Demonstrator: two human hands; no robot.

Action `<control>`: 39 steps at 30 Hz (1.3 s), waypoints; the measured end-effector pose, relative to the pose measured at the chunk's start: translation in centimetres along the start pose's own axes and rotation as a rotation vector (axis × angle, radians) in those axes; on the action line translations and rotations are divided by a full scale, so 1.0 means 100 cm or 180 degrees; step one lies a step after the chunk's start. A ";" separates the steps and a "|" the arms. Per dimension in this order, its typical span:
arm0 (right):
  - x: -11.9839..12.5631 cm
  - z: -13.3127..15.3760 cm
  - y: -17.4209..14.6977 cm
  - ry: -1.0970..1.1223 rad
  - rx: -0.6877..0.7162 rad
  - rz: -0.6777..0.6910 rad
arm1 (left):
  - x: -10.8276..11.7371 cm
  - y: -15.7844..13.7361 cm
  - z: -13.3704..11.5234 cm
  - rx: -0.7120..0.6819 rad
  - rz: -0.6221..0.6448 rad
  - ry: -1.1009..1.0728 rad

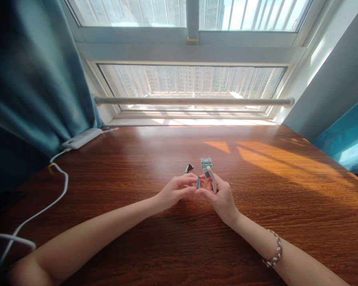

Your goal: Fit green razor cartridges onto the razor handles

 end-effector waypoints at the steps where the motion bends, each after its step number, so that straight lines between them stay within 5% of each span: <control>1: 0.000 0.001 0.000 -0.0043 0.0016 -0.0001 | 0.001 0.000 0.001 0.0030 -0.0023 0.0018; 39: 0.000 0.001 -0.003 -0.0230 0.0010 -0.0061 | 0.004 -0.002 0.001 -0.0068 -0.0248 0.0241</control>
Point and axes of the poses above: each hand's wrist, its own y-axis towards the middle knuckle, its own x-axis out of the back of the hand, z = x × y, the point moved 7 cm from there along y, towards the middle knuckle, and after that the axes turned 2 degrees about x, right-handed, at the moved point
